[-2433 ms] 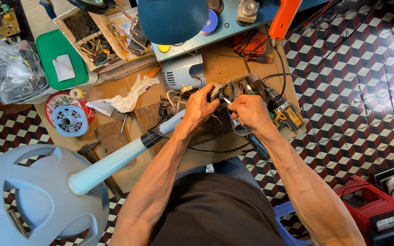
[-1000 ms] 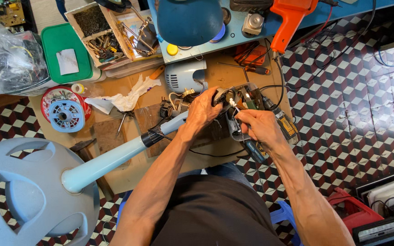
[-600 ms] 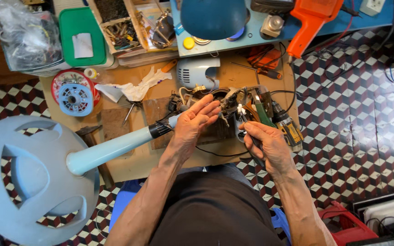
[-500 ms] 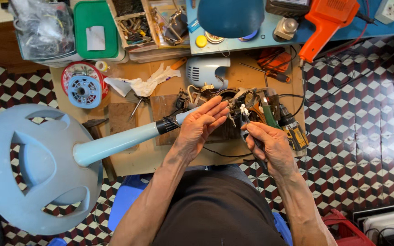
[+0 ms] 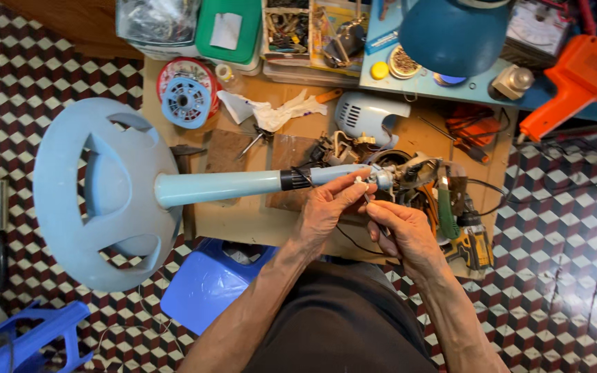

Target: The person disassembles a small electric motor, removes internal components, cleans them with a cloth, and reassembles the motor using a screwdriver and pliers. The person also handles a multimeter and a small container of parts during the process.

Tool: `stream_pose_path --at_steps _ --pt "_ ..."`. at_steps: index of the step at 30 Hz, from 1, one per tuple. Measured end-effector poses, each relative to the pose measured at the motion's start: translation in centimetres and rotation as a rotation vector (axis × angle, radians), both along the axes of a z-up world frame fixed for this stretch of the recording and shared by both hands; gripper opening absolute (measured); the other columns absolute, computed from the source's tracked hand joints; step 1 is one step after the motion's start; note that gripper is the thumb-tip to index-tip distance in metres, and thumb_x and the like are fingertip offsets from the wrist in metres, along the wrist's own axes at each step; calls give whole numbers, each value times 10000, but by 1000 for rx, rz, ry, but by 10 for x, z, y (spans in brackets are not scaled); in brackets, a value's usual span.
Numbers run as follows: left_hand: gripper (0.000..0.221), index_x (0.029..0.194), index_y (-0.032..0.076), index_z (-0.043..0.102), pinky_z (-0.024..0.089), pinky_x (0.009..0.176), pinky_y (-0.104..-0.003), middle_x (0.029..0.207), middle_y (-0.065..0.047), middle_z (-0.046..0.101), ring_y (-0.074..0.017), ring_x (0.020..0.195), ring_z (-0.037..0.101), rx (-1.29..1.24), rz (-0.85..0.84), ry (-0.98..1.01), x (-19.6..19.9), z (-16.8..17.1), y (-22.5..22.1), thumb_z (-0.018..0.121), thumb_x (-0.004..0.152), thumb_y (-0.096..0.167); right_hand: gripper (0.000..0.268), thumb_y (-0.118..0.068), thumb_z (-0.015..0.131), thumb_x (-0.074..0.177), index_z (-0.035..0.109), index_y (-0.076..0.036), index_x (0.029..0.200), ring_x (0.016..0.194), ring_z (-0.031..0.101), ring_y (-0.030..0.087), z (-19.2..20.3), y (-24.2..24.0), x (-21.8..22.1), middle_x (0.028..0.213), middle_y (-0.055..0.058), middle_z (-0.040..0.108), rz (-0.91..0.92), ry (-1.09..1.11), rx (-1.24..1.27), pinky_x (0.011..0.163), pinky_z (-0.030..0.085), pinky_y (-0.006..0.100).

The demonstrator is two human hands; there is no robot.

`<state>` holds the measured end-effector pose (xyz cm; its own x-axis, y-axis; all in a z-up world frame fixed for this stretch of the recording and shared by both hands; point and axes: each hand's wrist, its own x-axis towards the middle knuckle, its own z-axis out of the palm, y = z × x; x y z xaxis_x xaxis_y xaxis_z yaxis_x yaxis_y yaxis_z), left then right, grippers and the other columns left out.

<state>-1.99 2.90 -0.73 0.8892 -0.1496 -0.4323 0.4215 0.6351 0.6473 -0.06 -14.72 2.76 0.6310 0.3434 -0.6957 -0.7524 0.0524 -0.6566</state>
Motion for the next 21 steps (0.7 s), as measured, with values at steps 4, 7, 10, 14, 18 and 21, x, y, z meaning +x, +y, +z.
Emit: stream_pose_path --at_steps 4,7,10,14,18,21 --pt "357 1257 -21 695 593 790 -255 1033 -98 765 -110 871 710 192 210 96 -13 10 30 687 973 197 311 -259 629 958 729 13 1071 392 385 53 -4 15 4 631 29 597 216 111 47 354 278 206" --pt "312 1126 -37 721 606 748 -261 929 -107 775 -126 803 725 502 373 105 -4 14 79 736 937 212 355 -299 615 976 728 18 1093 414 383 46 -8 23 2 657 15 592 355 118 -9 375 283 202" --pt "278 990 -20 751 544 666 -300 819 -113 759 -151 736 691 921 196 49 17 -1 116 773 915 246 357 -301 616 977 727 10 1115 426 380 42 -16 28 -2 666 19 596 375 131 -26 391 274 191" --pt "220 970 13 774 543 688 -412 864 -197 743 -329 773 696 1316 -46 -275 63 -65 139 736 901 218 346 -298 616 957 731 -15 1119 427 385 51 -22 15 -21 672 8 593 285 140 -179 391 280 206" --pt "196 987 -5 759 547 783 -492 885 -298 674 -465 846 674 1385 -181 -491 98 -158 154 643 897 125 331 -286 619 950 734 -38 1138 422 394 73 -29 6 -43 668 48 622 112 124 -371 391 288 226" --pt "174 900 -18 748 538 815 -515 870 -302 681 -474 879 663 1447 -295 -528 110 -222 155 621 883 99 332 -267 639 948 713 -18 1155 441 389 69 -41 3 -65 695 39 625 -84 154 -413 396 280 229"
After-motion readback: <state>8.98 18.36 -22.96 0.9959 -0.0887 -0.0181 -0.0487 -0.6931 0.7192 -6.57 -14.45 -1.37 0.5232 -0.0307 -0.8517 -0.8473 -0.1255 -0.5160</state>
